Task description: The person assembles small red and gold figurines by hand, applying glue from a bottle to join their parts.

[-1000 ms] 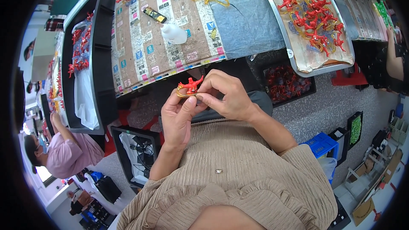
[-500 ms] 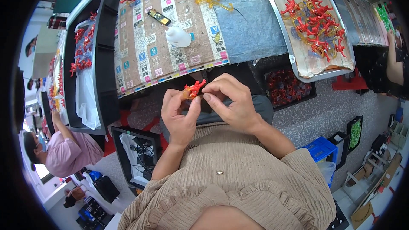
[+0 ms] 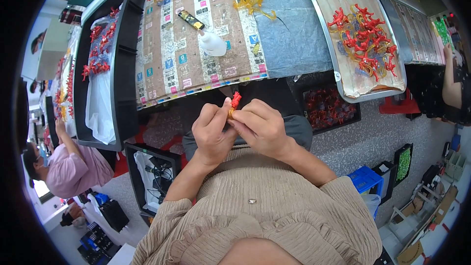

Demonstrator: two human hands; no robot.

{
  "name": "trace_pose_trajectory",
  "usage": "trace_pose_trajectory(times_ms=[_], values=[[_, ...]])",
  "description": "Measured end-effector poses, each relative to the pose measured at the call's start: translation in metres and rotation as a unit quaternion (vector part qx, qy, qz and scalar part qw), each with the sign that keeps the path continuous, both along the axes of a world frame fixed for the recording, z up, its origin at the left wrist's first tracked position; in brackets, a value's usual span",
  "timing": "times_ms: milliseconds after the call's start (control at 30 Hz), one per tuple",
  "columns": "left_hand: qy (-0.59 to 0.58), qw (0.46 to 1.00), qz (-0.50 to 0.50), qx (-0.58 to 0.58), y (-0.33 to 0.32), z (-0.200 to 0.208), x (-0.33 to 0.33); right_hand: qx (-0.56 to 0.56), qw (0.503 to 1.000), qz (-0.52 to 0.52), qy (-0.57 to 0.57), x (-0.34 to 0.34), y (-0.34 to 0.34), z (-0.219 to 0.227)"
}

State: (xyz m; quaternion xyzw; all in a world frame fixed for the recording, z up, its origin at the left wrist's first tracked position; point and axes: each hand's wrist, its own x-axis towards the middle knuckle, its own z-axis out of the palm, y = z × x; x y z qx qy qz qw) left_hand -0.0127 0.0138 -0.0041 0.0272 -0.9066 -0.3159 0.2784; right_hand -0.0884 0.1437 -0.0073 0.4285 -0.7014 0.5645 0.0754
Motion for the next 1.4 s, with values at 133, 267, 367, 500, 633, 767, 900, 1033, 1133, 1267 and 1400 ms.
trace_pose_trajectory(times_ms=[133,267,367,500,633,767,900,1033,1133,1267,1400], values=[[0.003,0.999,-0.021,-0.030,-0.003,-0.004,-0.001,0.032,0.996,-0.002,-0.085,0.004,0.001,0.001],[0.005,0.998,-0.029,-0.053,-0.006,-0.004,0.000,0.047,0.976,-0.007,-0.211,0.007,0.004,0.010],[0.001,0.998,-0.035,-0.059,-0.007,0.000,-0.001,0.036,0.977,-0.006,-0.209,0.005,0.006,0.009],[0.019,0.993,-0.067,-0.092,-0.010,0.010,-0.007,0.028,0.980,-0.029,-0.194,0.010,0.006,0.012],[0.030,0.988,-0.100,-0.118,-0.013,0.016,-0.011,-0.003,0.987,-0.087,-0.135,0.016,0.005,0.009],[0.047,0.985,-0.116,-0.122,-0.013,0.014,-0.014,-0.012,0.987,-0.124,-0.104,0.017,0.002,0.005],[0.037,0.984,-0.111,-0.137,-0.015,0.014,-0.016,-0.015,0.983,-0.119,-0.138,0.014,0.001,0.005],[0.012,0.985,-0.103,-0.141,-0.018,0.018,-0.017,-0.010,0.951,-0.042,-0.306,0.007,0.008,-0.002],[0.062,0.989,-0.107,-0.081,-0.015,0.014,-0.016,-0.085,0.859,0.037,-0.504,0.006,0.008,-0.001],[0.104,0.985,-0.114,-0.072,-0.013,0.011,-0.011,-0.064,0.843,0.162,-0.509,0.002,0.008,0.003],[0.097,0.988,-0.113,-0.045,-0.011,0.012,-0.005,-0.016,0.844,0.173,-0.507,-0.001,0.012,0.009]])
